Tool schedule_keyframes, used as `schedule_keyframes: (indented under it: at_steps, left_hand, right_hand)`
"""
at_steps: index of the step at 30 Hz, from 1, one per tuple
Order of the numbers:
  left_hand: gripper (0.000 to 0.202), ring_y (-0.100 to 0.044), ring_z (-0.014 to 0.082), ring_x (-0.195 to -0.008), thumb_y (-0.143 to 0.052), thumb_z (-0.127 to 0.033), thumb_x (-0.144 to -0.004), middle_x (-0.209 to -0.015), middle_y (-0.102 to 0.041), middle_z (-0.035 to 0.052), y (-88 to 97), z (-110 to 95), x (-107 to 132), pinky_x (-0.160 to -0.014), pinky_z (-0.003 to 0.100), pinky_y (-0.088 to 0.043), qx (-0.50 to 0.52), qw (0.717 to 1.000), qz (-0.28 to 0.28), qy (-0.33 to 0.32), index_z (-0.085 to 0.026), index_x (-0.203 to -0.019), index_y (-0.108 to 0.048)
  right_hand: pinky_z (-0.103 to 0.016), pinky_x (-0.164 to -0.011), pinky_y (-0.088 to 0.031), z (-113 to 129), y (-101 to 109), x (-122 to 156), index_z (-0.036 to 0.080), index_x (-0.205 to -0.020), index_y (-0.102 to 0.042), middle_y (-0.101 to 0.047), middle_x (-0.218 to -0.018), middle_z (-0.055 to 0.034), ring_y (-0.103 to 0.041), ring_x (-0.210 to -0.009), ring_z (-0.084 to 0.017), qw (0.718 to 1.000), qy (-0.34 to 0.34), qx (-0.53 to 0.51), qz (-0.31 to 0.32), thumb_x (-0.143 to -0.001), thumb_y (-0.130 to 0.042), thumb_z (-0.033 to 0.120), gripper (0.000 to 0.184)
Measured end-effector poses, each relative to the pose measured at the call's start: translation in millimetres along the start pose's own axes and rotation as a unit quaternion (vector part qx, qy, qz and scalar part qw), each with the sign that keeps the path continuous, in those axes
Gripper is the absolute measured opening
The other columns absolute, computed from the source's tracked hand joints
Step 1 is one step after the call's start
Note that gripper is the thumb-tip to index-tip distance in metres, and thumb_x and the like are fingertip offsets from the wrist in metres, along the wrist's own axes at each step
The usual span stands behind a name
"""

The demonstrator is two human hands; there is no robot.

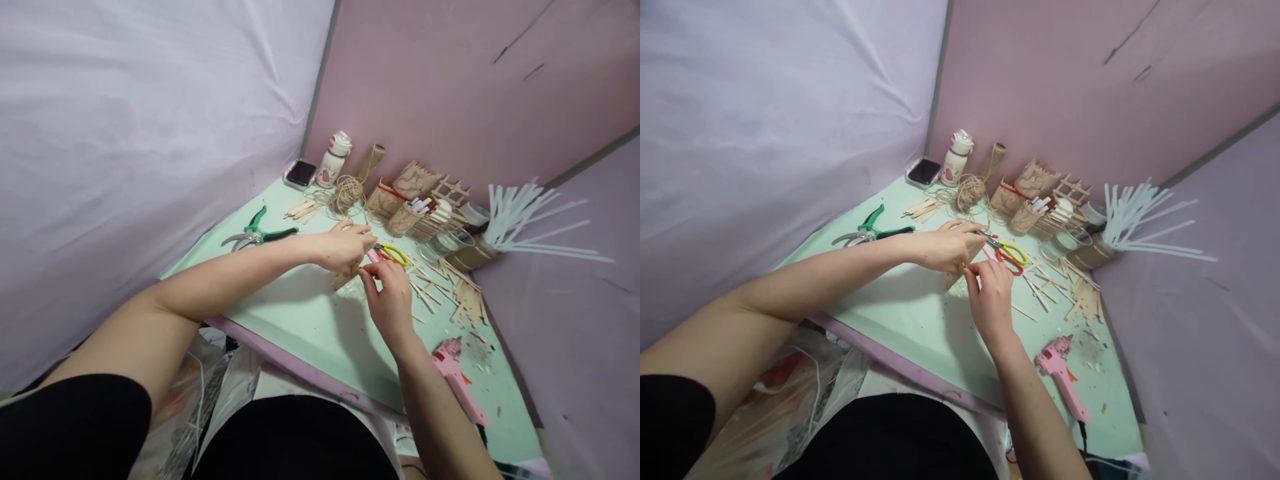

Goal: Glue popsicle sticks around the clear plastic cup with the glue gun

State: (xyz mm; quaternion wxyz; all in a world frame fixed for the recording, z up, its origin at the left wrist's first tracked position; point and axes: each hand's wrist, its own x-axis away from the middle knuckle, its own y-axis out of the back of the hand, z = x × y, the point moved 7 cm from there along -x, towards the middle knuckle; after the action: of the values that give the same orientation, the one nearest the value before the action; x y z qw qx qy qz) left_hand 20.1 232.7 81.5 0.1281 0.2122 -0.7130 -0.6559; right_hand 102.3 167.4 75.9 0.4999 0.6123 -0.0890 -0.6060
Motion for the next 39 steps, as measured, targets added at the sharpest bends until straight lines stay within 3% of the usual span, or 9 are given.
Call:
schedule_keyframes:
  at_steps: [14, 18, 21, 24, 28, 32, 35, 37, 39]
  left_hand:
    - [0.013, -0.025, 0.0371, -0.142, -0.063, -0.020, -0.080, -0.150, -0.042, 0.0138, 1.8, -7, -1, -0.111, 0.060, -0.016, -0.004, 0.998, 0.004, 0.060, -0.017, -0.078, -0.075]
    - [0.014, -0.030, 0.0371, -0.139, -0.063, -0.022, -0.080, -0.145, -0.046, 0.0132, 4.1, -7, 2, -0.112, 0.060, -0.018, 0.012, 0.998, -0.013, 0.062, -0.018, -0.078, -0.076]
    - [0.015, -0.027, 0.0375, -0.141, -0.063, -0.023, -0.079, -0.147, -0.043, 0.0116, 7.1, -4, 3, -0.112, 0.061, -0.018, 0.017, 0.996, -0.029, 0.085, -0.019, -0.078, -0.077]
    - [0.012, -0.022, 0.0385, -0.143, -0.066, -0.023, -0.076, -0.150, -0.041, 0.0098, 13.0, 2, 3, -0.112, 0.064, -0.017, 0.023, 0.991, -0.063, 0.115, -0.020, -0.081, -0.076]
    - [0.012, -0.017, 0.0399, -0.145, -0.070, -0.028, -0.076, -0.155, -0.034, 0.0117, 18.5, 10, 5, -0.111, 0.067, -0.017, 0.054, 0.983, -0.085, 0.154, -0.018, -0.080, -0.075]
    - [0.021, -0.015, 0.0401, -0.147, -0.072, -0.035, -0.076, -0.157, -0.030, 0.0140, 24.3, 14, 10, -0.113, 0.065, -0.017, 0.099, 0.977, -0.100, 0.162, -0.015, -0.076, -0.073]
    - [0.025, -0.026, 0.0375, -0.144, -0.071, -0.038, -0.076, -0.155, -0.036, 0.0128, 29.7, 18, 16, -0.114, 0.057, -0.023, 0.180, 0.963, -0.130, 0.153, -0.015, -0.069, -0.070]
    - [0.027, -0.041, 0.0338, -0.137, -0.070, -0.040, -0.076, -0.150, -0.044, 0.0114, 30.1, 23, 20, -0.112, 0.050, -0.032, 0.272, 0.938, -0.148, 0.155, -0.015, -0.067, -0.069]
    - [0.026, -0.053, 0.0306, -0.126, -0.070, -0.043, -0.075, -0.143, -0.053, 0.0090, 26.1, 29, 24, -0.108, 0.044, -0.039, 0.377, 0.895, -0.163, 0.174, -0.017, -0.071, -0.071]
  right_hand:
    - [-0.036, -0.081, -0.040, -7, 2, 1, 0.022, -0.078, -0.058, -0.064, -0.076, -0.0023, -0.058, -0.080, -0.021, 0.999, -0.027, -0.025, 0.007, -0.093, -0.053, 0.026, 0.017]
    - [-0.038, -0.087, -0.038, -13, 1, 5, 0.022, -0.095, -0.060, -0.067, -0.093, -0.0052, -0.060, -0.096, -0.024, 0.998, -0.051, -0.007, 0.030, -0.090, -0.058, 0.032, 0.012]
    - [-0.045, -0.093, -0.035, -18, 2, 8, 0.022, -0.117, -0.054, -0.063, -0.118, -0.0114, -0.054, -0.115, -0.030, 0.997, -0.057, 0.036, 0.046, -0.082, -0.066, 0.036, 0.039]
    - [-0.051, -0.101, -0.032, -21, 3, 12, 0.023, -0.131, -0.044, -0.050, -0.137, -0.0156, -0.044, -0.127, -0.034, 0.996, -0.047, 0.059, 0.040, -0.075, -0.071, 0.035, 0.063]
    - [-0.055, -0.108, -0.029, -25, 8, 16, 0.025, -0.141, -0.032, -0.034, -0.146, -0.0182, -0.033, -0.137, -0.035, 0.998, -0.049, 0.048, 0.007, -0.075, -0.072, 0.033, 0.078]
    - [-0.059, -0.113, -0.025, -30, 9, 20, 0.025, -0.150, -0.014, -0.019, -0.154, -0.0191, -0.016, -0.146, -0.034, 0.998, -0.068, -0.007, 0.003, -0.078, -0.070, 0.033, 0.092]
    - [-0.059, -0.112, -0.029, -38, 9, 26, 0.028, -0.152, -0.005, -0.014, -0.158, -0.0172, -0.013, -0.148, -0.033, 0.987, -0.124, -0.106, 0.007, -0.078, -0.071, 0.036, 0.100]
    - [-0.056, -0.107, -0.039, -45, 7, 32, 0.031, -0.152, -0.007, -0.015, -0.159, -0.0153, -0.024, -0.145, -0.032, 0.957, -0.188, -0.220, 0.014, -0.078, -0.071, 0.040, 0.098]
    - [-0.052, -0.103, -0.046, -49, 2, 40, 0.034, -0.150, -0.014, -0.017, -0.160, -0.0128, -0.034, -0.142, -0.030, 0.907, -0.247, -0.339, 0.024, -0.081, -0.067, 0.044, 0.088]
